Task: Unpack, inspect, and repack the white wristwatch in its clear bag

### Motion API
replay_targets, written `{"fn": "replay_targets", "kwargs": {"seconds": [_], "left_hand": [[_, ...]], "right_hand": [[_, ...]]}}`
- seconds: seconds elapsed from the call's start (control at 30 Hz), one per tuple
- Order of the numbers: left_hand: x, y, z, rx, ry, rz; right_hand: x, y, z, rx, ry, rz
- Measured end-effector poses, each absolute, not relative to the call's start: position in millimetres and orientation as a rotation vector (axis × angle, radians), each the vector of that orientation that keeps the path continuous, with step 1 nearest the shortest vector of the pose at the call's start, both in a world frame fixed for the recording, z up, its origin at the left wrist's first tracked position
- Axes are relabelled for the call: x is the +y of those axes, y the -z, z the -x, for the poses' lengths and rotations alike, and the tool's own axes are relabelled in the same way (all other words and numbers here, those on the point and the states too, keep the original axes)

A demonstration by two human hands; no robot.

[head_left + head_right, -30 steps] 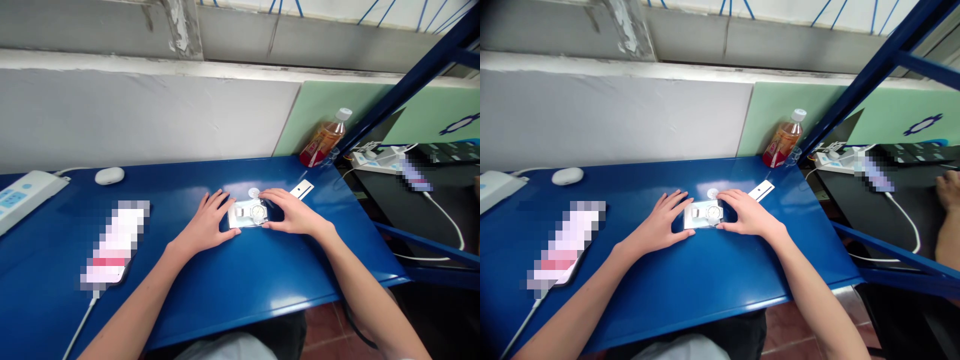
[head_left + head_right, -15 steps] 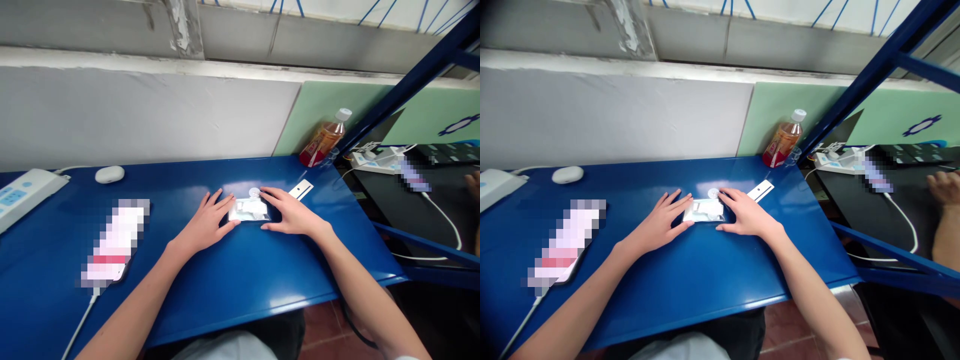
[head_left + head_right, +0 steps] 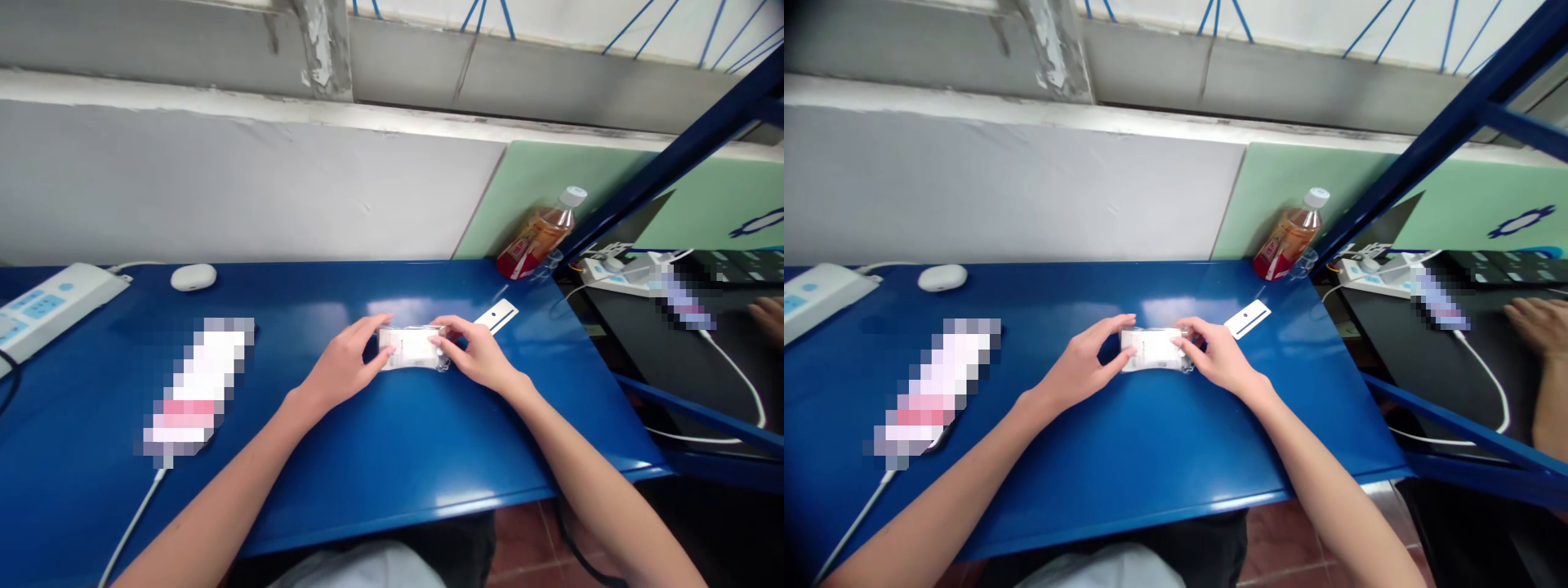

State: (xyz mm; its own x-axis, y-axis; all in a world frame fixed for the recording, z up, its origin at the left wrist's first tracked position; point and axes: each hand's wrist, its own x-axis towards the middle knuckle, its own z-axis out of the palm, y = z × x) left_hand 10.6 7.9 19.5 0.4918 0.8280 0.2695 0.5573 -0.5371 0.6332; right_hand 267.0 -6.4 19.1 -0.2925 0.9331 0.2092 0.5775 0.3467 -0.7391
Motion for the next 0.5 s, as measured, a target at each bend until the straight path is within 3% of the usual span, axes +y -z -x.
{"fn": "replay_targets", "kwargs": {"seconds": [0.2,0.5], "left_hand": [[11,-12,-8,1.121,-0.520,-2.415],[13,-16,-6,1.148,-0.415,-2.394]], "right_hand": [[0,-17,-272,-2.181,-0.449,1.285],[0,-30,-292,-2.515,-0.516,1.271]]}}
